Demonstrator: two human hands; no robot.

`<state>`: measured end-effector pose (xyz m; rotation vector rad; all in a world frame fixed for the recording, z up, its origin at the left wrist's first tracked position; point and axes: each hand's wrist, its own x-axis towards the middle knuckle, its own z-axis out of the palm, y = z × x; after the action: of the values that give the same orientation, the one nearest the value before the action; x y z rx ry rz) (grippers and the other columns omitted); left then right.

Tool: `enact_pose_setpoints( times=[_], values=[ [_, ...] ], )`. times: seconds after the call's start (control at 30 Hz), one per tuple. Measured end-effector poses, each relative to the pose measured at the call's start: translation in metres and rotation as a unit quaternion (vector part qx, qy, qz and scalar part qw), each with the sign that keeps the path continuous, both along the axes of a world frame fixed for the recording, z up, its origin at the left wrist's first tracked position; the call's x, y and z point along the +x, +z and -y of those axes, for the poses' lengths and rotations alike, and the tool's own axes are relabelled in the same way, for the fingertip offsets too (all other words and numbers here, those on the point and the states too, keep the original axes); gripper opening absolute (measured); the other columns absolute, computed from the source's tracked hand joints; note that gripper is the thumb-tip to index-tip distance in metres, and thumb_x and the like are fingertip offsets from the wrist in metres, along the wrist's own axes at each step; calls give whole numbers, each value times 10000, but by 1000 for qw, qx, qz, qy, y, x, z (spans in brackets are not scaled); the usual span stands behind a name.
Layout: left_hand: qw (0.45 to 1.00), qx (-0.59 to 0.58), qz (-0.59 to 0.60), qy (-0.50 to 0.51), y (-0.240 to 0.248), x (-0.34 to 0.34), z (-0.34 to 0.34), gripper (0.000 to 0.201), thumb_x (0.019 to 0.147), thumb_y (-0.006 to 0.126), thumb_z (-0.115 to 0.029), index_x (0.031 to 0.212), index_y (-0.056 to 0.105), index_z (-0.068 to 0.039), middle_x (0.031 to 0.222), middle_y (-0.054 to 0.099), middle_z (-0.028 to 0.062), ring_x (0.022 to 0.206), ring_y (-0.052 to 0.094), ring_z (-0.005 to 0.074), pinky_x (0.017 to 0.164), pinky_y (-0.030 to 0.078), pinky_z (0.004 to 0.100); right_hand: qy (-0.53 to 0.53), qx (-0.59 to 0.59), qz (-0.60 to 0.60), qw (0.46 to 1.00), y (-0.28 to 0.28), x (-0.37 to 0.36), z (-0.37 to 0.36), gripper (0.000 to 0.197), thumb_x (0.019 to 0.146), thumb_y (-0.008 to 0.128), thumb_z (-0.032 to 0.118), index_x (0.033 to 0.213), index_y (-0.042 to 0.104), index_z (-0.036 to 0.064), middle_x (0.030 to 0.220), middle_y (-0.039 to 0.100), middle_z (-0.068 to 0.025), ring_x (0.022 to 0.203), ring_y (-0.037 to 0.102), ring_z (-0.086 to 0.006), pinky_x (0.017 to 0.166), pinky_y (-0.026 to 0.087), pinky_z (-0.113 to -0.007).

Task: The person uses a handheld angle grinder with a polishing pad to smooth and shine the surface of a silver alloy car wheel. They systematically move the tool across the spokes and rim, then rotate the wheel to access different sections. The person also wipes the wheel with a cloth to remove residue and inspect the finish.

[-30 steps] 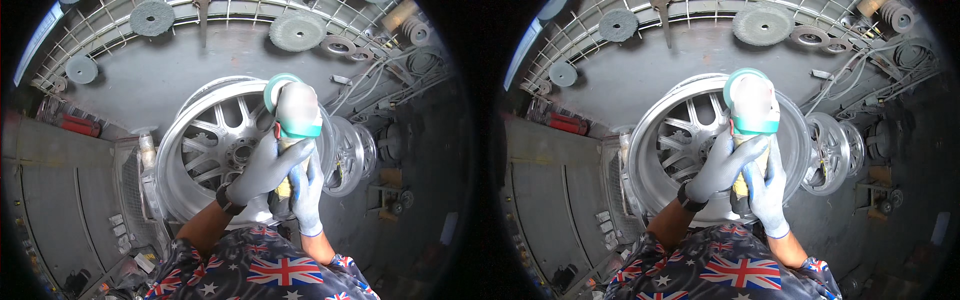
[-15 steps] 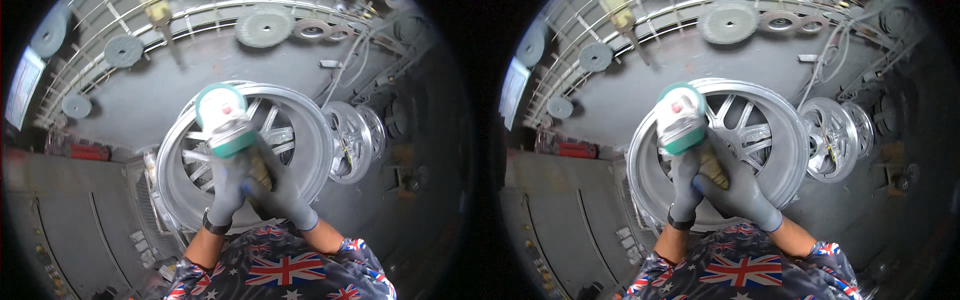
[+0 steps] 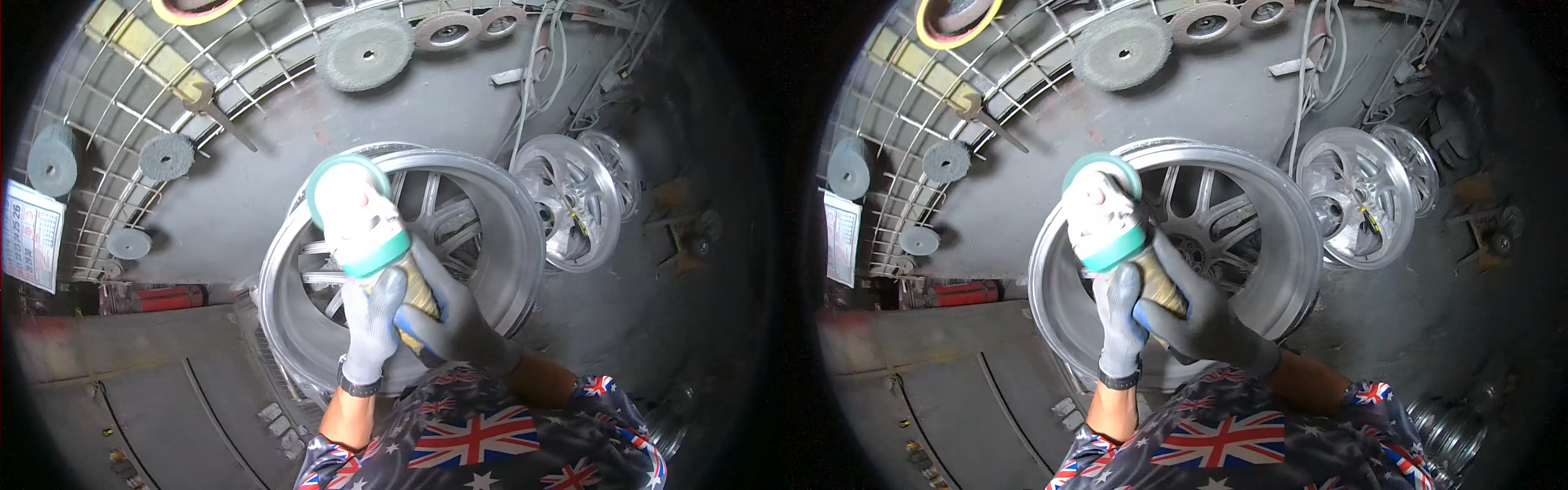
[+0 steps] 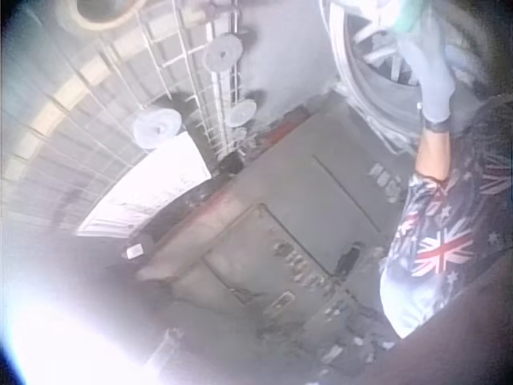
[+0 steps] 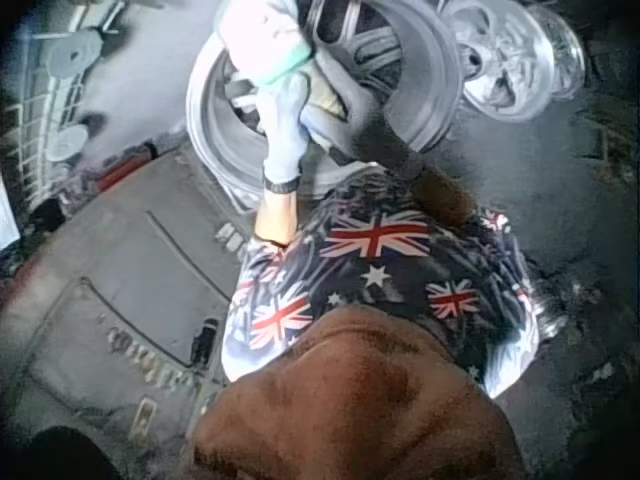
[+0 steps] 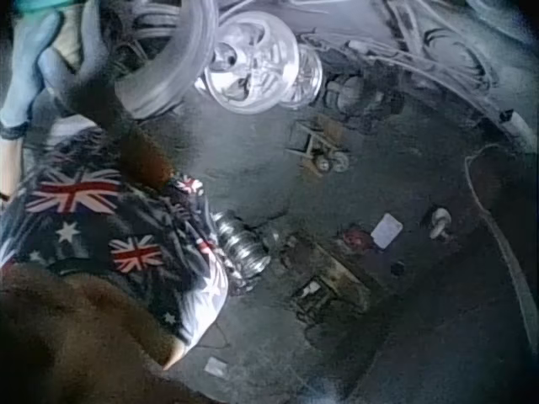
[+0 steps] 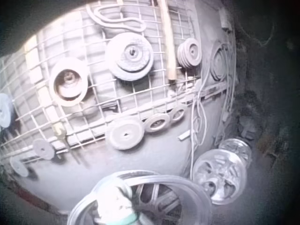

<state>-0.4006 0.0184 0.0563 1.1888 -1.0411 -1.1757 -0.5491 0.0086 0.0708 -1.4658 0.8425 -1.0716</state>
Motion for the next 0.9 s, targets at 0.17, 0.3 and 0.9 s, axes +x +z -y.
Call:
enact_pose_setpoints(
  times=[0.17, 0.3, 0.9],
  values=[
    [999, -10, -8, 44, -2, 3, -14, 516, 952, 659, -238, 1364, 556, 55, 1272, 656, 154, 1174, 619, 255, 1060, 433, 378, 52, -26, 22, 998, -10, 1, 0, 827, 901, 714, 107, 1542, 251, -136, 1507, 450, -311, 1440, 441, -319, 1171, 366, -396],
    [999, -9, 7, 38, 6, -3, -10, 508, 954, 651, -256, 1354, 569, 46, 1273, 657, 148, 1162, 618, 238, 1050, 441, 379, 48, 5, 29, 998, -16, -1, -2, 823, 905, 710, 103, 1544, 248, -133, 1515, 441, -306, 1441, 441, -307, 1172, 364, -392],
    [999, -25, 39, 27, 9, 1, -7, 472, 988, 609, -284, 1332, 592, 37, 1221, 683, 137, 1115, 630, 225, 1009, 458, 370, 46, 24, 73, 996, -8, 4, -6, 813, 925, 696, 93, 1555, 230, -125, 1535, 405, -303, 1473, 383, -310, 1204, 304, -399]
  ],
)
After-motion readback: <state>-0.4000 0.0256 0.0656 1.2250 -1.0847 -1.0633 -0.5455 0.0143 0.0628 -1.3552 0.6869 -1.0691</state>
